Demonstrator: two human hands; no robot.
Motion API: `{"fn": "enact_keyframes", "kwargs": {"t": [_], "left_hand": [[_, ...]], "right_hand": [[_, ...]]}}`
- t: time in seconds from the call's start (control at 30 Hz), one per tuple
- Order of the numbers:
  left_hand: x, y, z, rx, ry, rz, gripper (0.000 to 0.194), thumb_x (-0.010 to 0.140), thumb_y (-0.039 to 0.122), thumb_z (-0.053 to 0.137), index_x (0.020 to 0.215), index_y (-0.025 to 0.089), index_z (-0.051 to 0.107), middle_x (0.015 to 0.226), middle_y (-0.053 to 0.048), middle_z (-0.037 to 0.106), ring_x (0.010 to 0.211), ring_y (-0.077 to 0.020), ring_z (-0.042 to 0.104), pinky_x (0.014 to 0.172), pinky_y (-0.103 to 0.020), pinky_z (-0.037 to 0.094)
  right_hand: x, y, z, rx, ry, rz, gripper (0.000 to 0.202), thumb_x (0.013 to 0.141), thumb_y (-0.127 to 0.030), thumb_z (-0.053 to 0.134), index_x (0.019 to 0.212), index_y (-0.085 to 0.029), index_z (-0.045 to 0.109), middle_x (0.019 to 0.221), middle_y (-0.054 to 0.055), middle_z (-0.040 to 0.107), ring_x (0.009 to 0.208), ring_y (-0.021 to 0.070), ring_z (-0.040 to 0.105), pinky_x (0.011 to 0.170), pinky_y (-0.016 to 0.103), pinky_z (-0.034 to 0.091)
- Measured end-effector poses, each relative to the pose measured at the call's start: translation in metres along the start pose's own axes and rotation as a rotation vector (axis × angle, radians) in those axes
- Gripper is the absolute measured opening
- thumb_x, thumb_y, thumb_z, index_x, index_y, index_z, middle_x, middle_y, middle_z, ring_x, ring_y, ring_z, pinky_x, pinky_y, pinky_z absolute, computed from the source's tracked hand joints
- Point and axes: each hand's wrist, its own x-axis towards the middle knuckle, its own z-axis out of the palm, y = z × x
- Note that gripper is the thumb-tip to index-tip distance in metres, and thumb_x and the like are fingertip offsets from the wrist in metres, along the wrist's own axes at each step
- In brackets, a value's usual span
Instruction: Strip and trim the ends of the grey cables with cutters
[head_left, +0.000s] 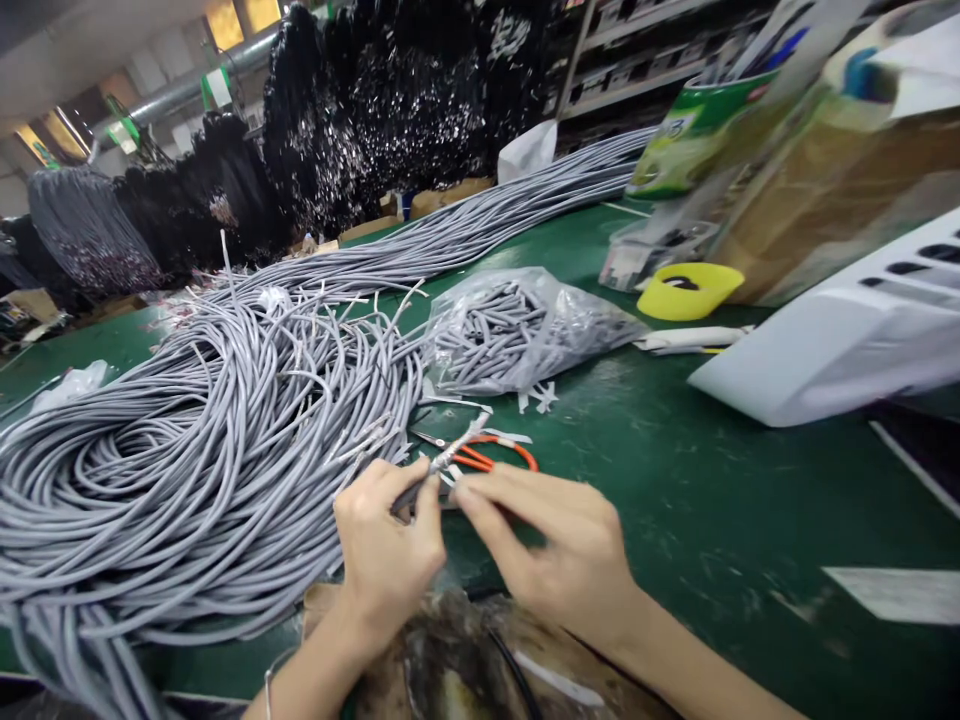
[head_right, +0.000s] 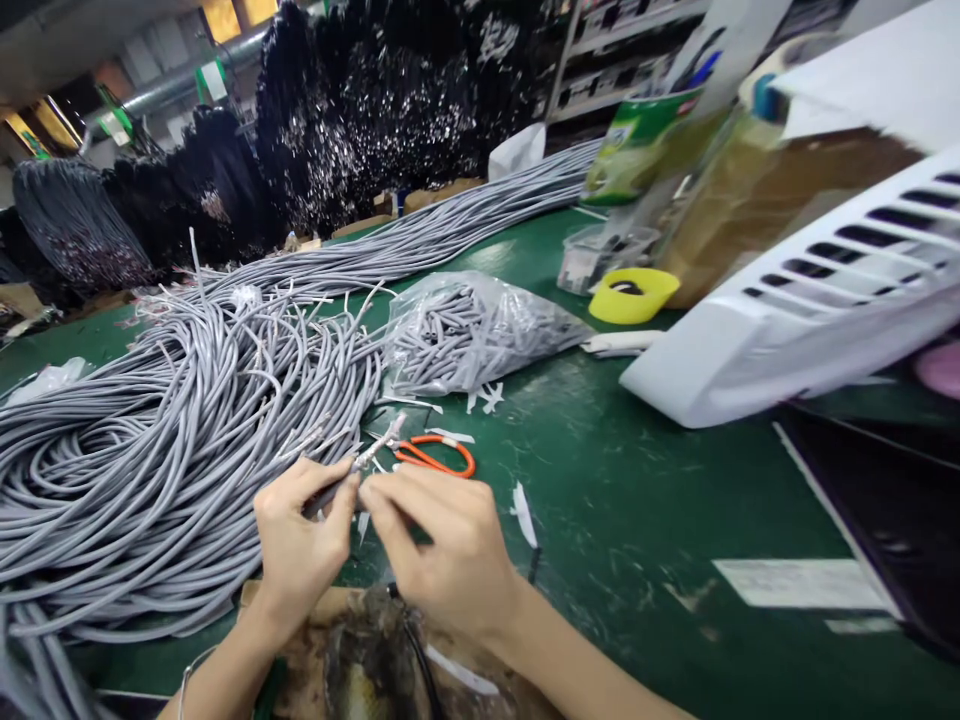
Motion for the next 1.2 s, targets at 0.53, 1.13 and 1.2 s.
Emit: {"fn": "enact_keyframes", "kwargs": {"t": [0.53, 1.13, 1.2], "left_hand": [[0.0, 0.002, -0.002, -0.035, 0.043, -0.009, 0.013, 0.075, 0.015, 0.057, 0.076, 0.013, 0.069, 0.057, -0.002, 0.061, 0.048, -0.0109, 0.05, 0.048, -0.022, 0.04], [0.001, -0.006, -0.002, -0.059, -0.071, 0.037, 0.012, 0.074, 0.019, 0.055, 0.07, 0.015, 0.065, 0.063, -0.004, 0.068, 0.053, -0.015, 0.063, 0.052, -0.023, 0.05], [0.001, -0.006, -0.001, 0.005, -0.031, 0.099, 0.014, 0.075, 0.019, 0.054, 0.069, 0.014, 0.065, 0.06, -0.004, 0.066, 0.052, -0.0148, 0.061, 0.052, -0.024, 0.049]], "right_hand": [[0.0, 0.008, 0.002, -0.283, 0.016, -0.027, 0.025, 0.085, -0.018, 0.044, 0.068, -0.017, 0.063, 0.061, 0.004, 0.067, 0.053, 0.0145, 0.062, 0.054, 0.023, 0.044], [0.0, 0.011, 0.011, -0.13, 0.072, -0.02, 0.023, 0.082, -0.013, 0.045, 0.066, -0.014, 0.062, 0.055, 0.003, 0.063, 0.047, 0.012, 0.056, 0.049, 0.022, 0.043], [0.003, 0.011, 0.012, -0.096, 0.054, 0.071, 0.025, 0.083, -0.013, 0.043, 0.065, -0.015, 0.061, 0.053, 0.002, 0.061, 0.046, 0.0111, 0.055, 0.048, 0.021, 0.042]]}}
